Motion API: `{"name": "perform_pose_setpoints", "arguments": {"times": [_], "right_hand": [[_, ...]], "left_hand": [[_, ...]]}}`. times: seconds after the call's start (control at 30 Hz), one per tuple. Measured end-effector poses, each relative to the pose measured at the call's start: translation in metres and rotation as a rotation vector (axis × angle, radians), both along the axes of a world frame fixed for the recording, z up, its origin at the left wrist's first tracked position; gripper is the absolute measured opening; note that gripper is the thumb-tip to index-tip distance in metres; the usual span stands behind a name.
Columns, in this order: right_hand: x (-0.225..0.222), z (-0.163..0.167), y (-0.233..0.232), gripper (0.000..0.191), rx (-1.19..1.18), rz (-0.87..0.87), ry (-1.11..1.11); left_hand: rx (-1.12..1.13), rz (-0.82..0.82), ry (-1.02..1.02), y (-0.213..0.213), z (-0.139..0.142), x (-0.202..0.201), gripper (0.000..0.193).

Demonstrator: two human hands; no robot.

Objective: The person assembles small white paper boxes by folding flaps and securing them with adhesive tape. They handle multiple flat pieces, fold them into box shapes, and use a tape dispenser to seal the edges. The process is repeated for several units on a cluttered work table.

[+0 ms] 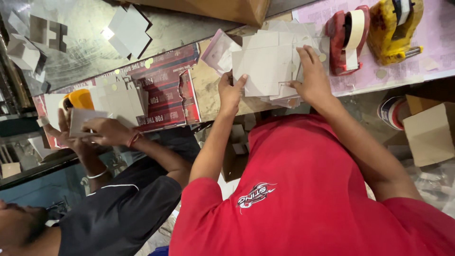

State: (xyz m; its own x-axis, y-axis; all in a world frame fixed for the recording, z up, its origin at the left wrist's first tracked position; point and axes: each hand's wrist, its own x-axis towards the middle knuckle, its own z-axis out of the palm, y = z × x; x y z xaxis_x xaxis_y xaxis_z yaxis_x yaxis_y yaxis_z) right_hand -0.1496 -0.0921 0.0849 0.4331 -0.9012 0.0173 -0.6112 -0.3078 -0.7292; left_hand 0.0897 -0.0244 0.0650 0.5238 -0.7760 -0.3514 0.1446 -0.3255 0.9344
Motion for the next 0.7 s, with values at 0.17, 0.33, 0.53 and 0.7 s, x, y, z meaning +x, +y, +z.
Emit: {"name": "perform_pose_setpoints", "arguments": {"times": [0.17,0.33,0.53,0.7], "right_hand": [[0.007,0.015,-0.008,0.105,0.102,-0.022,0.074],[0.004,0.022,-0.01,0.101,0.263,-0.092,-0.002],[-0.02,0.018,-0.004,0.071,0.416,-0.121,-0.662],[-0.069,0.049,0.016,0.057,0.045,-0.408,-0.501]], "left_hand": [[-0.096,0.101,0.369,-0.004,0.004,-0.004,0.038],[-0.268,0.178,0.624,-0.002,0.004,-0.005,0.033],[-0.404,0.11,0.86,0.008,-0.003,-0.015,0.03],[-0.209,0.131,0.68,-0.001,-0.006,-0.019,0.033]]}}
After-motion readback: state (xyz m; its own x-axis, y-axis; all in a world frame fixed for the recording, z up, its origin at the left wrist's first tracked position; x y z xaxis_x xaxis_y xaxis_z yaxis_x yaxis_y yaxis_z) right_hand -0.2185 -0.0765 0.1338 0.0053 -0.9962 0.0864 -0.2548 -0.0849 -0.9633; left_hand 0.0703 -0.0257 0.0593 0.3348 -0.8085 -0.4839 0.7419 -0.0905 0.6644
